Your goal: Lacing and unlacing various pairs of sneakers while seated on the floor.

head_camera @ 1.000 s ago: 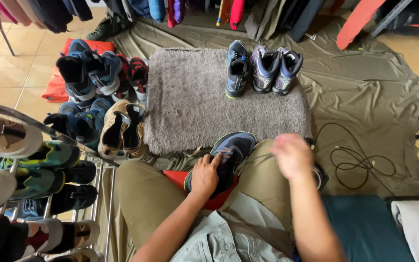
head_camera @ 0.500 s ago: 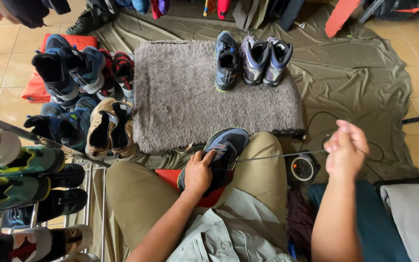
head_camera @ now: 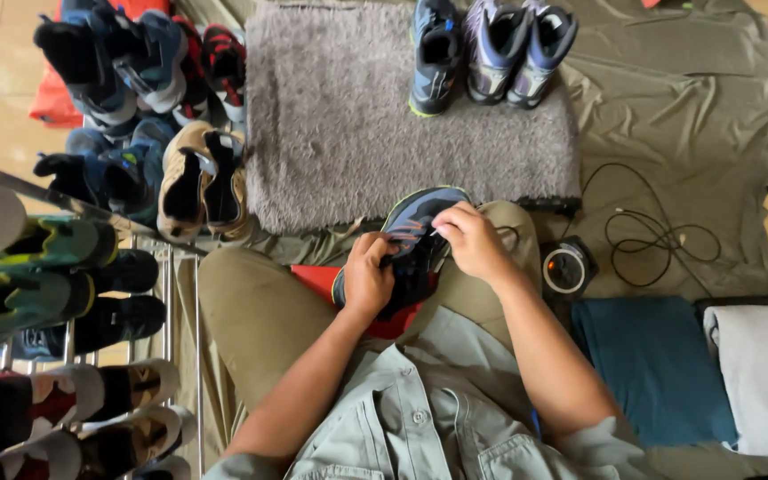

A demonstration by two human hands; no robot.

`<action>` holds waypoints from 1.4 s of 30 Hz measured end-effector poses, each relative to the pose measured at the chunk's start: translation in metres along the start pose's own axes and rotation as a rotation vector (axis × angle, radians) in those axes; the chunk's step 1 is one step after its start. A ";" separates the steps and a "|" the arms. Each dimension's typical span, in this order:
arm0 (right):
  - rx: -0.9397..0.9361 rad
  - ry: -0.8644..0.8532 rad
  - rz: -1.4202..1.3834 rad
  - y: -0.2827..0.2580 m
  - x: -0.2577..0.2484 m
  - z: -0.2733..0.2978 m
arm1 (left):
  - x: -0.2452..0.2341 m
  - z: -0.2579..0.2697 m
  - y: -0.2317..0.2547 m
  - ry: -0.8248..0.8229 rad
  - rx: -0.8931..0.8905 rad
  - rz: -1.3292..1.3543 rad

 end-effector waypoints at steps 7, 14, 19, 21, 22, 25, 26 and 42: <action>-0.005 -0.206 0.070 -0.006 0.029 -0.012 | 0.002 0.002 -0.006 0.052 -0.018 0.024; 0.001 -0.419 0.169 -0.014 0.029 -0.018 | 0.004 0.003 -0.005 0.067 0.041 0.072; 0.010 -0.452 0.223 -0.015 0.030 -0.017 | 0.006 0.005 -0.007 0.074 0.042 0.088; -0.014 -0.478 0.199 -0.016 0.030 -0.015 | 0.004 0.006 -0.005 0.091 0.043 0.139; -0.017 -0.474 0.201 -0.015 0.030 -0.017 | 0.005 0.004 -0.004 0.093 0.048 0.138; -0.062 -0.460 0.229 -0.012 0.036 -0.015 | 0.004 0.005 -0.004 0.100 0.021 0.181; -0.078 -0.437 0.213 -0.010 0.039 -0.014 | 0.003 0.003 -0.004 0.105 0.013 0.185; 0.314 0.006 0.283 0.005 0.100 0.009 | 0.001 -0.001 -0.020 0.030 -0.093 0.106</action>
Point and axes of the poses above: each hand's wrist, its own z-axis away from the middle knuckle, its own x-axis out of the palm, y = z × x, the point moved 1 cm from there along -z, towards the middle knuckle, and after that the axes turned 6 degrees about -x, right-handed, at the moved point
